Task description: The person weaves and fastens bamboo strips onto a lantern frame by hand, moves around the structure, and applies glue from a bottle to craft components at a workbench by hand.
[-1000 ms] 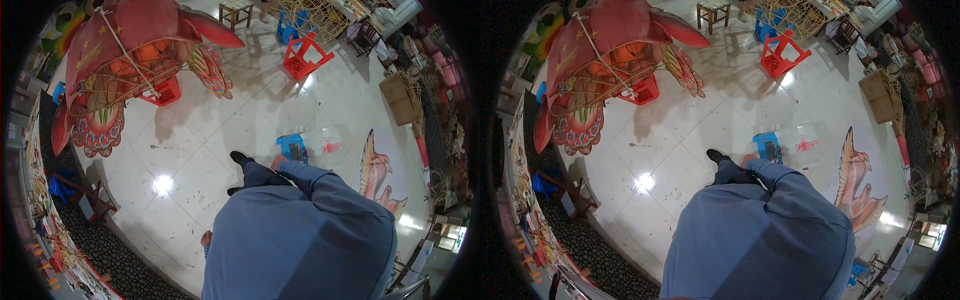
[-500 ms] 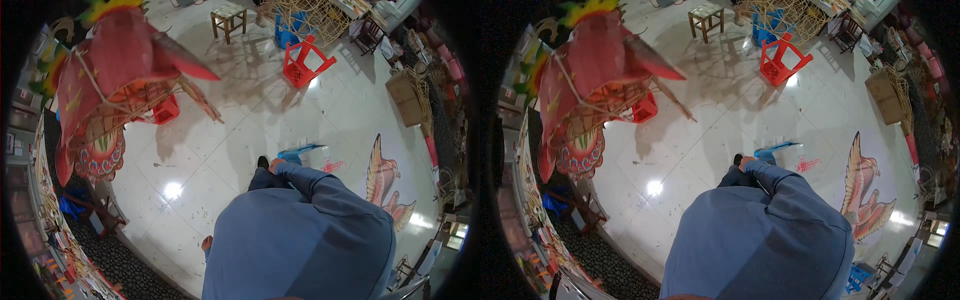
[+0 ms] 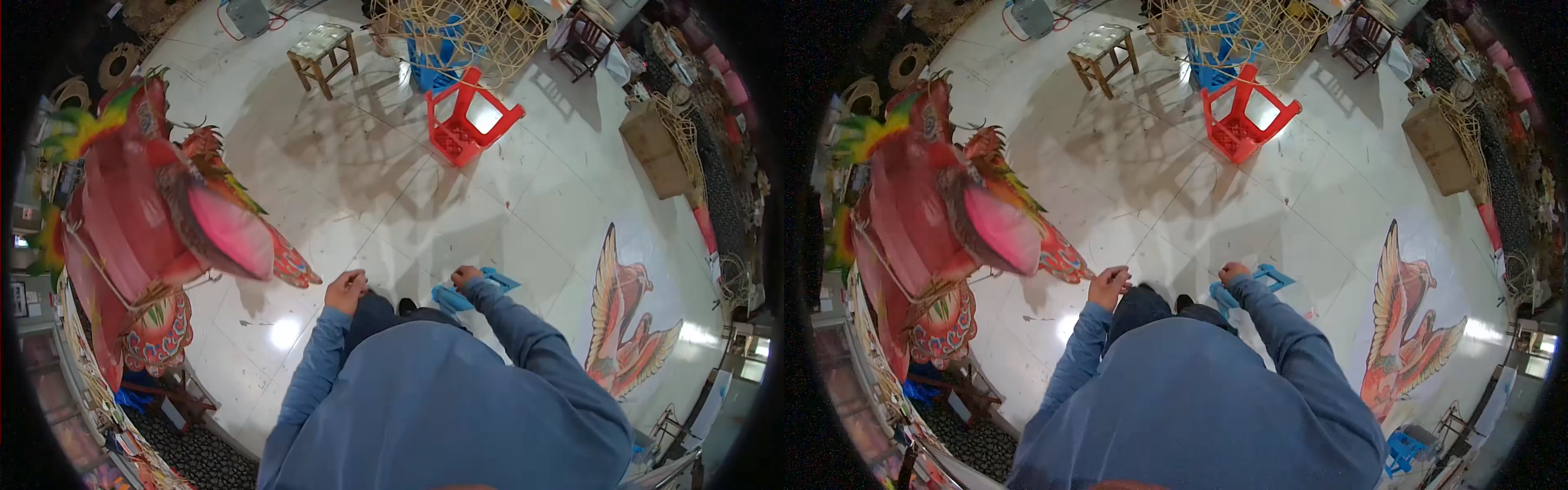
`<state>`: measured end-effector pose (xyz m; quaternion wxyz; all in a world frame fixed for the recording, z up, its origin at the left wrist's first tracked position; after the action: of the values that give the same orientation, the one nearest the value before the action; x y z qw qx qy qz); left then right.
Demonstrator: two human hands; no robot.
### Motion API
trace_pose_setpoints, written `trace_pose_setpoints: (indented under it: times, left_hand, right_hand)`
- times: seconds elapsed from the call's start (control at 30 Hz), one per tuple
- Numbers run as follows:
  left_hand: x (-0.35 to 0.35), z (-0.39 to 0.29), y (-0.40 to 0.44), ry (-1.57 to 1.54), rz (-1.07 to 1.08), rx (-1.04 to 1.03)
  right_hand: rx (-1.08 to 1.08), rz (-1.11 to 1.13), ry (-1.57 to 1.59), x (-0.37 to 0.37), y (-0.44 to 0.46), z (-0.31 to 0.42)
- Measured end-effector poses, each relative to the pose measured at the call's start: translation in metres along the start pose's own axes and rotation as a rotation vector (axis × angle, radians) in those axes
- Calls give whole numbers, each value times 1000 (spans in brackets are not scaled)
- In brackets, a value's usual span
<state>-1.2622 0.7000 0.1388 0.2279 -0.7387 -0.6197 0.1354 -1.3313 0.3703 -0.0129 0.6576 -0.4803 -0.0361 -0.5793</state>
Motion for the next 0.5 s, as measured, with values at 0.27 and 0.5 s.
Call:
trace_pose_setpoints:
  times: [0.27,0.5]
  left_hand:
    - [-106,-90,184,148,242,-38]
    - [-148,-182,359,232,311,-86]
  right_hand:
    - [-245,57,350,36,57,-17]
    - [-518,-132,802,130,137,-14]
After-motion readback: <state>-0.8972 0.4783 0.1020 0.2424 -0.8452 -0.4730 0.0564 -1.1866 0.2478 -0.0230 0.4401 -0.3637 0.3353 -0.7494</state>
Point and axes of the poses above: each hand's wrist, its own y-axis towards the middle knuckle, its own x-axis out of the back of the hand, z = x × y, the point moved 5 cm from there along y, towards the middle knuckle, and after that the axes turned 4 degrees about y, right-handed, at the moved point
